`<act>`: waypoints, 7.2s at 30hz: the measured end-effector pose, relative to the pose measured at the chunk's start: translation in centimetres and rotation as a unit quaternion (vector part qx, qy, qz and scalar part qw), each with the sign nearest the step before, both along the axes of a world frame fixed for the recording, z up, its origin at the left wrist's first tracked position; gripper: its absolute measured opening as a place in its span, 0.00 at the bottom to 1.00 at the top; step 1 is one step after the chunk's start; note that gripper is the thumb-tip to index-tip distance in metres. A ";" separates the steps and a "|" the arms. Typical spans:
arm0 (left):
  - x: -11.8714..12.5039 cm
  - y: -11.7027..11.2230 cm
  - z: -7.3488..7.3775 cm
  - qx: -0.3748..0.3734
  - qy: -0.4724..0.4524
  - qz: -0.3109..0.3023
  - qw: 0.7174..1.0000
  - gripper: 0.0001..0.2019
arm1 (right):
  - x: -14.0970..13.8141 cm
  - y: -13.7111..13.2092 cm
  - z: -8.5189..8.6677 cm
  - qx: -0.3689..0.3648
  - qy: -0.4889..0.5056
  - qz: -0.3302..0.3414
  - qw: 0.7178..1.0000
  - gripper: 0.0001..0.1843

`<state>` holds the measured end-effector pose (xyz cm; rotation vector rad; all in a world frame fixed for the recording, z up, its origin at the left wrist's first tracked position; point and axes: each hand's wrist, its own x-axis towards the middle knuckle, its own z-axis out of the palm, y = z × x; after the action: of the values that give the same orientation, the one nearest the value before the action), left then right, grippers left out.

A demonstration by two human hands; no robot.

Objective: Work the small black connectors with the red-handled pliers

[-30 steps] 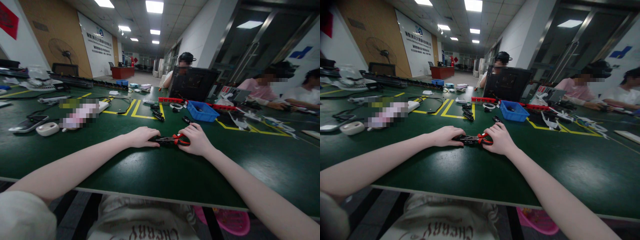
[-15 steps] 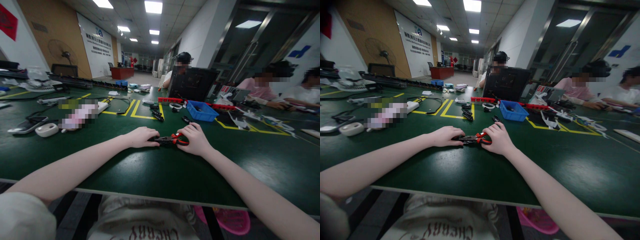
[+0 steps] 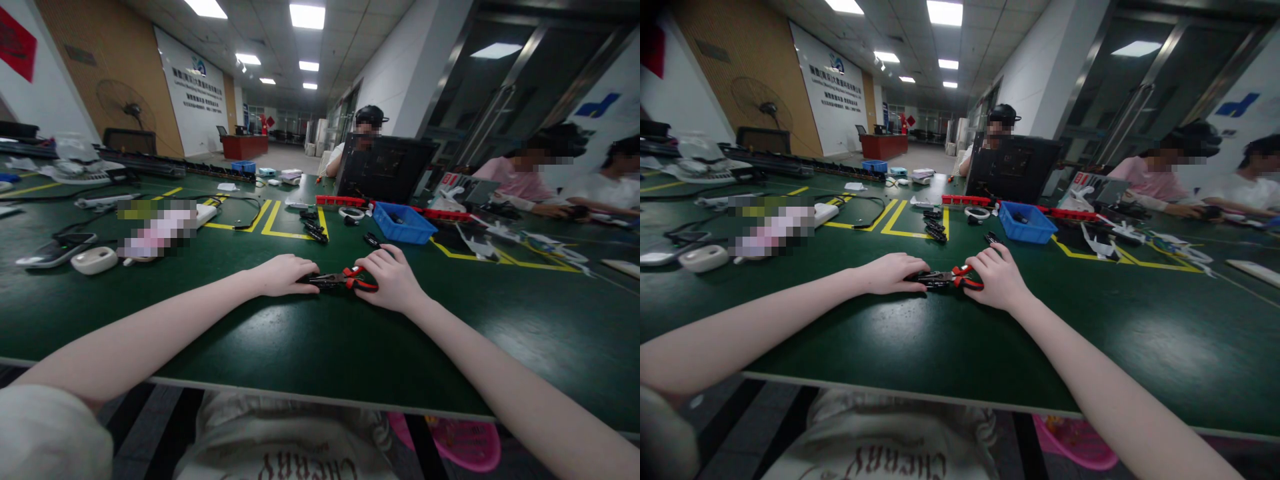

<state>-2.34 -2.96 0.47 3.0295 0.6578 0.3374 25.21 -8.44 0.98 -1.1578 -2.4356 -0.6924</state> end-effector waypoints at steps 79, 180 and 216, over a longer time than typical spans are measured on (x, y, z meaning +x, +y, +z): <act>0.1 0.0 -0.1 0.017 0.021 0.004 1.000 0.18 | 0.4 -0.1 -0.4 -0.102 0.032 -0.003 0.994 0.18; 0.1 -0.2 0.2 -0.010 0.007 0.006 1.000 0.18 | 0.3 0.0 -0.1 -0.012 -0.013 0.011 1.000 0.19; -0.3 -0.2 -0.4 0.079 -0.017 -0.014 0.997 0.21 | 0.6 0.0 0.1 0.064 -0.003 0.014 0.998 0.26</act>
<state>-2.67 -3.14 0.05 3.1694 0.6148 0.4613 25.84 -8.41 1.06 -1.0710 -2.3682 -0.8316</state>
